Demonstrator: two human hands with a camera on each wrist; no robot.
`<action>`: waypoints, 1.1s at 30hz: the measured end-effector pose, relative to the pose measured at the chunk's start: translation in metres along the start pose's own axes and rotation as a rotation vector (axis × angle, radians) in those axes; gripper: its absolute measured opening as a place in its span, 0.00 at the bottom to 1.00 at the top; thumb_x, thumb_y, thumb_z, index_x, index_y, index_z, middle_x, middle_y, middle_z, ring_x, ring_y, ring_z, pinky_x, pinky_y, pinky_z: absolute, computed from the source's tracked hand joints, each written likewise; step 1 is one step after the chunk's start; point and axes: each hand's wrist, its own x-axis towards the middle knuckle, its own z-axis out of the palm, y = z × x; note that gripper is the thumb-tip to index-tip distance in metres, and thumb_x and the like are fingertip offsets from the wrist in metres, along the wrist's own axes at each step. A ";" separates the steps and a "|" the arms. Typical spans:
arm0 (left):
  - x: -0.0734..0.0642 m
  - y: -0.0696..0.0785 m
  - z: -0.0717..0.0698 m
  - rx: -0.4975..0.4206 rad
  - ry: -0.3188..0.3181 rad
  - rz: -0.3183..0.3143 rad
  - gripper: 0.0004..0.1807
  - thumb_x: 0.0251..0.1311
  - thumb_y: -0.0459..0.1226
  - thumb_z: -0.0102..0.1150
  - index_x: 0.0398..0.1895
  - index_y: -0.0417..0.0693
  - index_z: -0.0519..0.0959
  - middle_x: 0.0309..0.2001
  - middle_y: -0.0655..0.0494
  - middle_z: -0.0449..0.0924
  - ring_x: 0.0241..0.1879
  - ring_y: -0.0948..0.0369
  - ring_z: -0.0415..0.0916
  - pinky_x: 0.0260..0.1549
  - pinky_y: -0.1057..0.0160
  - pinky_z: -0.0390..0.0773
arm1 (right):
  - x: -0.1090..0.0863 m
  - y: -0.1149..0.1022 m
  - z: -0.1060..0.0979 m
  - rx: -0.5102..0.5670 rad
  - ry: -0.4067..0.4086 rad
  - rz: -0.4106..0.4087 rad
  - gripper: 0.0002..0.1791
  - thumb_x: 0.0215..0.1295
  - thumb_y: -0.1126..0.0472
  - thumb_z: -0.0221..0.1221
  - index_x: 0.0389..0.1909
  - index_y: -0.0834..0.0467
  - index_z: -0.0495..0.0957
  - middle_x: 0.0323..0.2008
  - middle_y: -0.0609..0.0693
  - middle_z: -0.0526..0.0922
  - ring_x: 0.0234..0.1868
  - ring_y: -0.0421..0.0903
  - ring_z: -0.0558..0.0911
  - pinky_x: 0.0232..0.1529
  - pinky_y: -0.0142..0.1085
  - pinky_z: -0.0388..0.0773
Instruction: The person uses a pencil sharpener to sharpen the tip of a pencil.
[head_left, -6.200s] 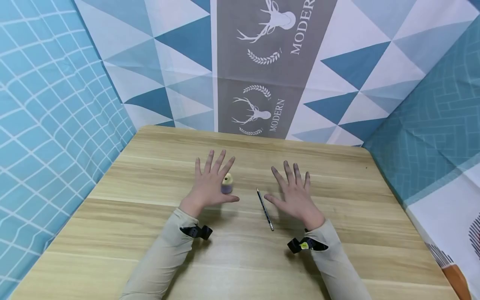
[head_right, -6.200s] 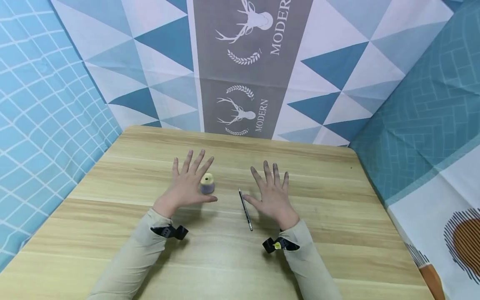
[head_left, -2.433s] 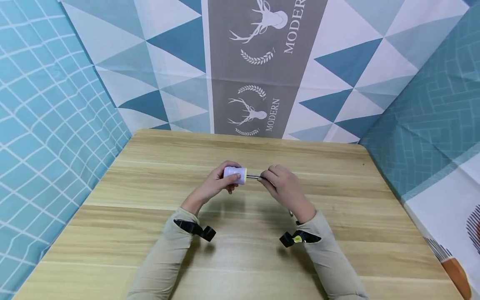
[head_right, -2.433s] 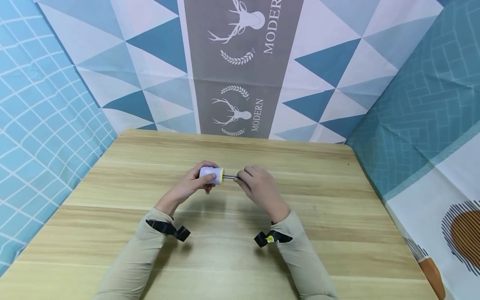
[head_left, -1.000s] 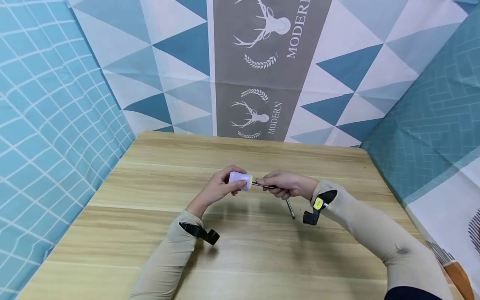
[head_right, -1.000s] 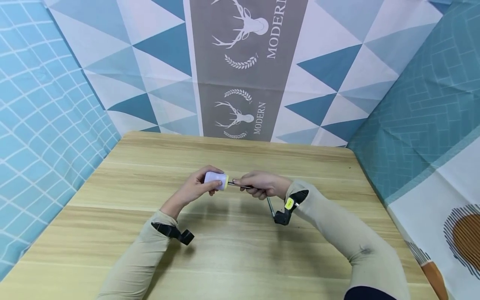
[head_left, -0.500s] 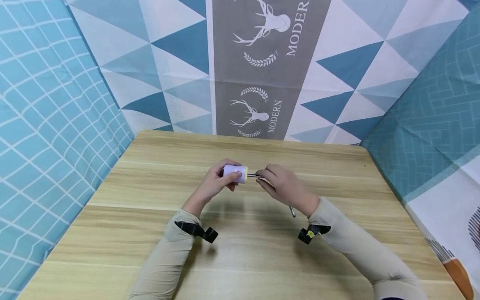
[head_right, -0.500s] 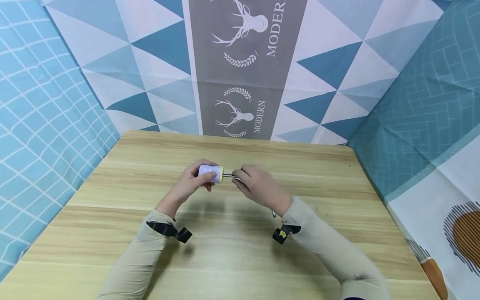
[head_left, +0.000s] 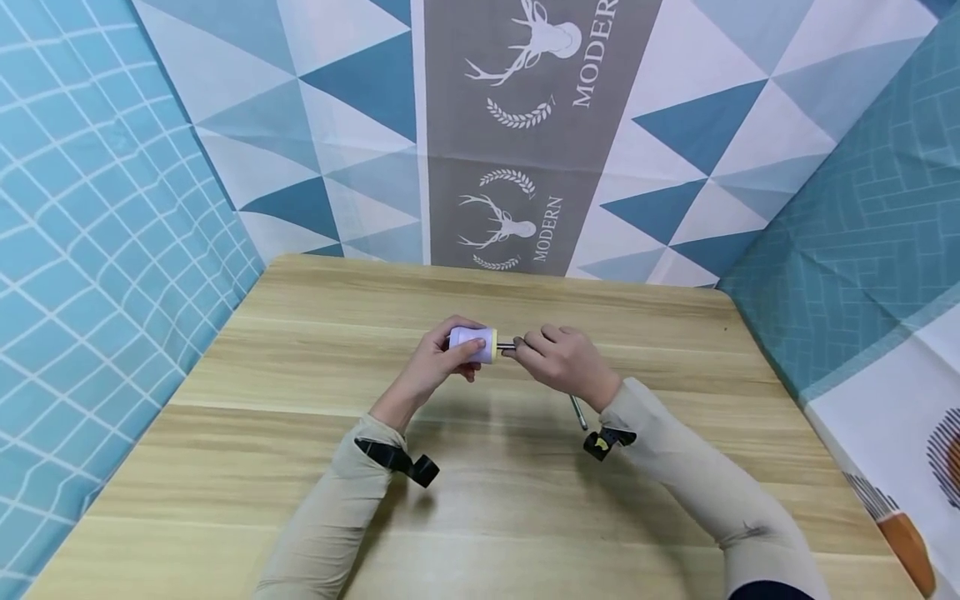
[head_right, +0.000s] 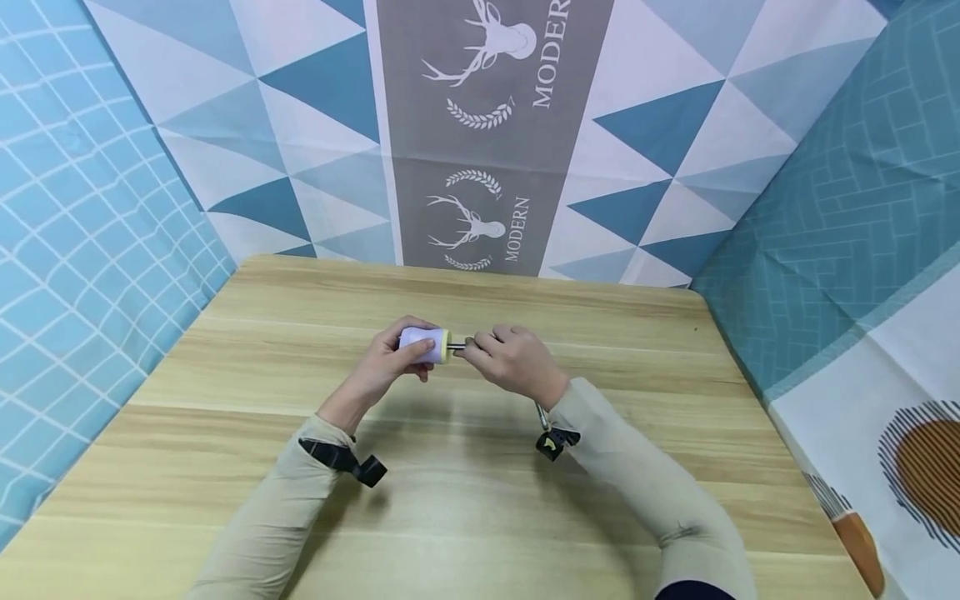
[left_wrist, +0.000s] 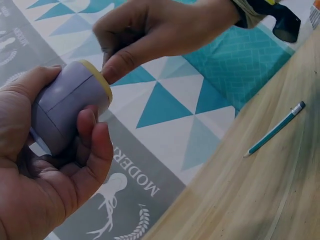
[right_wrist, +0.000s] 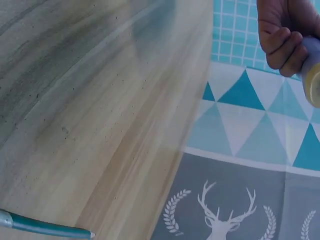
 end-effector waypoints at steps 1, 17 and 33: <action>0.000 0.000 0.000 -0.001 0.006 -0.001 0.17 0.68 0.30 0.56 0.57 0.33 0.71 0.40 0.42 0.72 0.26 0.57 0.76 0.24 0.66 0.81 | 0.001 0.000 0.000 0.033 -0.007 0.017 0.18 0.79 0.56 0.49 0.27 0.59 0.74 0.20 0.48 0.75 0.15 0.42 0.71 0.09 0.31 0.68; 0.001 -0.002 -0.001 0.038 -0.003 0.016 0.17 0.66 0.29 0.58 0.56 0.32 0.72 0.39 0.41 0.72 0.26 0.56 0.76 0.23 0.68 0.81 | 0.025 0.016 -0.017 1.138 -0.588 0.819 0.18 0.70 0.62 0.61 0.21 0.55 0.66 0.13 0.41 0.63 0.13 0.35 0.57 0.16 0.30 0.54; -0.001 0.004 -0.009 0.060 -0.014 0.052 0.18 0.65 0.30 0.59 0.56 0.31 0.73 0.39 0.43 0.74 0.27 0.57 0.77 0.24 0.66 0.81 | 0.034 0.027 -0.027 1.300 -0.781 1.003 0.09 0.74 0.56 0.56 0.43 0.58 0.79 0.23 0.46 0.75 0.19 0.41 0.68 0.18 0.32 0.66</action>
